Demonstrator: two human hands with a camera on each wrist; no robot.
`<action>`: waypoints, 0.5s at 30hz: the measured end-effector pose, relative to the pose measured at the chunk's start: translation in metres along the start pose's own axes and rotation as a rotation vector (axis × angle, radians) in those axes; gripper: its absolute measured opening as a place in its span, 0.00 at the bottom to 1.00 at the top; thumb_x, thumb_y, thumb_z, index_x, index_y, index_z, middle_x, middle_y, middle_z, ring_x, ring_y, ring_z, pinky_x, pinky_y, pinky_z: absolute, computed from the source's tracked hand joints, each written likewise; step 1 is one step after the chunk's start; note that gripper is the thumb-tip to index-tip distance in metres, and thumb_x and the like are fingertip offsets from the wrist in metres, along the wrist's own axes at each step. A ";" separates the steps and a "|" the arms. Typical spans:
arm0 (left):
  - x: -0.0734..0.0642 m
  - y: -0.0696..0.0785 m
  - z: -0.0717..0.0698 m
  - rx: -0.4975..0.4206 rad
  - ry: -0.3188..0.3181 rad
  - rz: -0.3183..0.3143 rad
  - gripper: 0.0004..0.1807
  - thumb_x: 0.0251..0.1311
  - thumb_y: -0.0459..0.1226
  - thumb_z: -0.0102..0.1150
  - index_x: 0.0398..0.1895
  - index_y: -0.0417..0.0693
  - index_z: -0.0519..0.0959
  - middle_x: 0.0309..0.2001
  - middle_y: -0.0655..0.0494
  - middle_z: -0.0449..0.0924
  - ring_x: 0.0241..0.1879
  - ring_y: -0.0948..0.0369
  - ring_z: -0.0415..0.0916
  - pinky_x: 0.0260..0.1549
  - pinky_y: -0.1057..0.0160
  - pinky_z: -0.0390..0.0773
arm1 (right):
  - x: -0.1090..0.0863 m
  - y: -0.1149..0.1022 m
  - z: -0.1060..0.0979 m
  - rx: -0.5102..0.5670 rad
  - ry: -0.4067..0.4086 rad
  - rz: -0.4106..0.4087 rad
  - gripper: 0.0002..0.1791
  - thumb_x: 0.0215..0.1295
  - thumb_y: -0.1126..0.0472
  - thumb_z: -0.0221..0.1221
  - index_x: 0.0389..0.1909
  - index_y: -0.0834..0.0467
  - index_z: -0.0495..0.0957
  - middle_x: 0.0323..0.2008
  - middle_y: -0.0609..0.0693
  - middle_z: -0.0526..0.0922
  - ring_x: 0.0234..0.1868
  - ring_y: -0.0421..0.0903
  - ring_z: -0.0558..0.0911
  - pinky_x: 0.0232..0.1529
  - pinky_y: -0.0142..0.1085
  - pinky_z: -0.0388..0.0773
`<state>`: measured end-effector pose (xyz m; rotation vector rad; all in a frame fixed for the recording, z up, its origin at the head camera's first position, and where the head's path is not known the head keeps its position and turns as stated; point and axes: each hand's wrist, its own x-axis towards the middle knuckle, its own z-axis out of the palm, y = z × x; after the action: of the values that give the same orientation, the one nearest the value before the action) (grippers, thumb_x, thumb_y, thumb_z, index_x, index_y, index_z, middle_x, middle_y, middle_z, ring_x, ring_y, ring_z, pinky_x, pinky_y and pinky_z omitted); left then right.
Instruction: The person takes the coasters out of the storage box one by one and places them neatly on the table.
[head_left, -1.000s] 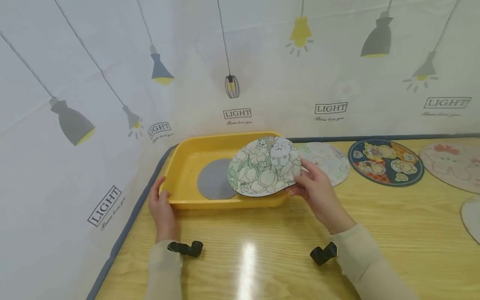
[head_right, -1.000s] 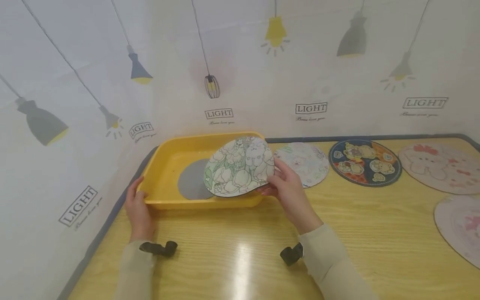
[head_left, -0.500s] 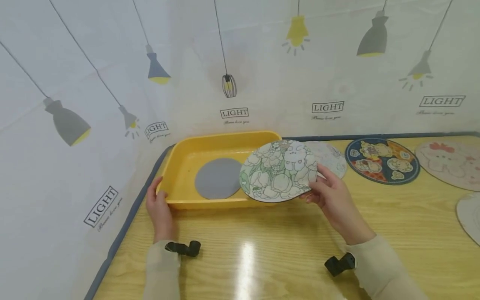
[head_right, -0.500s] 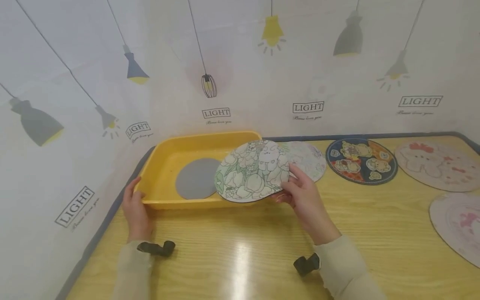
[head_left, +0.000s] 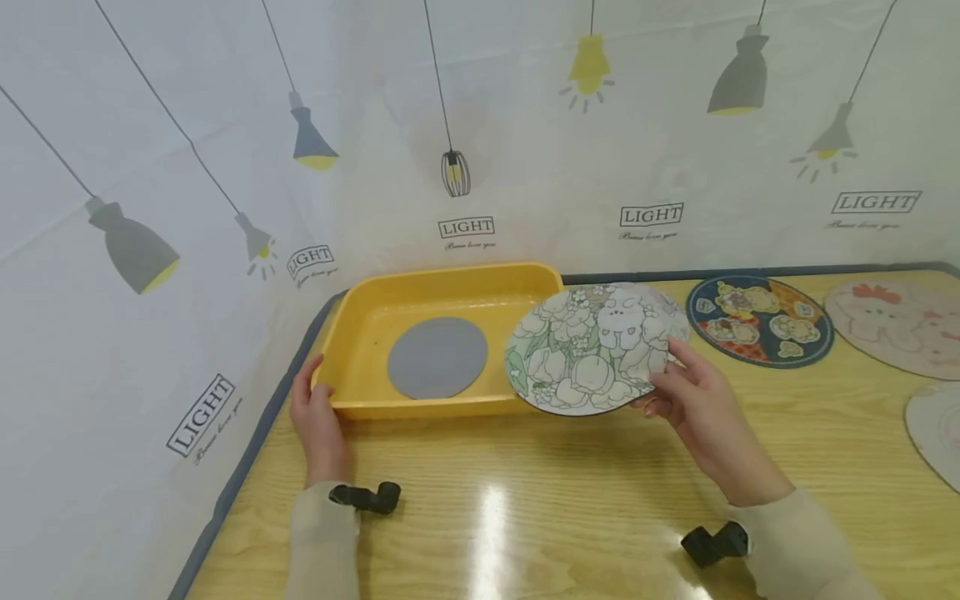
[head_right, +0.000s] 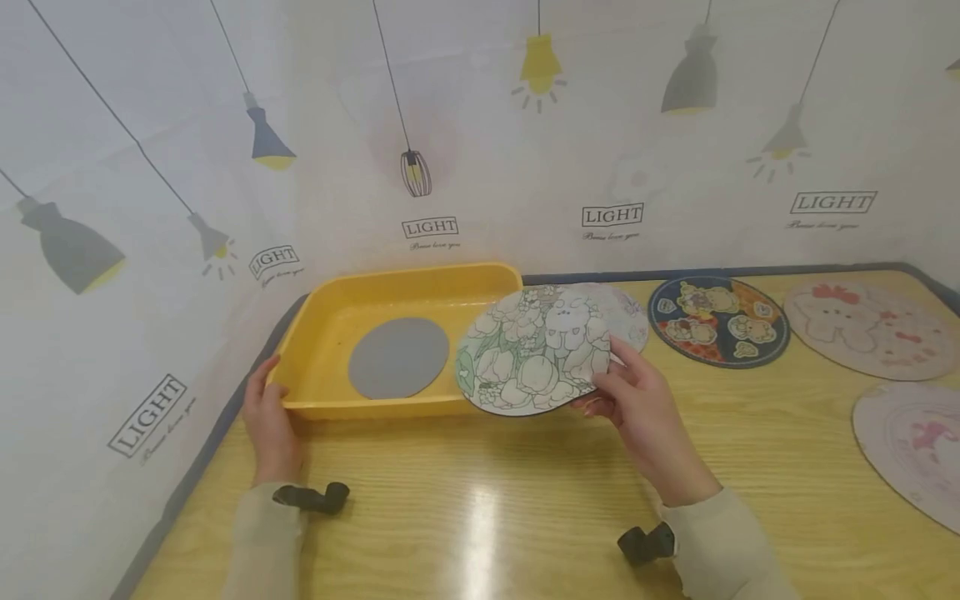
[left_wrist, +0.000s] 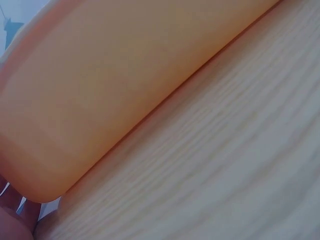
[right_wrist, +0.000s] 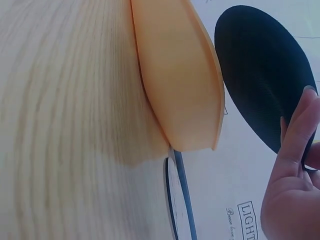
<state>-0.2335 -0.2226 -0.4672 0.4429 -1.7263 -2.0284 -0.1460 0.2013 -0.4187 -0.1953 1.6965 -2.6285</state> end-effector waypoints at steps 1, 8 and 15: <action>0.000 0.000 0.000 0.008 0.000 0.001 0.25 0.54 0.28 0.38 0.53 0.54 0.73 0.55 0.61 0.66 0.47 0.59 0.65 0.42 0.64 0.64 | -0.001 -0.001 -0.002 -0.004 0.003 -0.005 0.31 0.64 0.70 0.45 0.66 0.64 0.45 0.40 0.51 0.79 0.29 0.43 0.80 0.27 0.30 0.75; 0.000 0.000 -0.002 0.024 -0.001 0.000 0.24 0.54 0.29 0.38 0.53 0.54 0.73 0.56 0.61 0.66 0.48 0.60 0.65 0.43 0.64 0.64 | -0.013 -0.007 -0.020 0.008 0.012 -0.041 0.27 0.64 0.72 0.45 0.65 0.59 0.55 0.41 0.52 0.80 0.29 0.44 0.80 0.27 0.30 0.75; -0.005 0.006 0.000 0.015 -0.005 -0.005 0.24 0.54 0.29 0.37 0.54 0.53 0.72 0.56 0.60 0.66 0.49 0.58 0.65 0.42 0.64 0.65 | -0.026 -0.013 -0.044 0.062 -0.023 -0.076 0.25 0.64 0.74 0.41 0.62 0.58 0.58 0.43 0.53 0.79 0.30 0.44 0.80 0.27 0.31 0.75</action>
<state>-0.2288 -0.2211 -0.4611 0.4470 -1.7466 -2.0226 -0.1239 0.2484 -0.4274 -0.2946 1.6299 -2.7170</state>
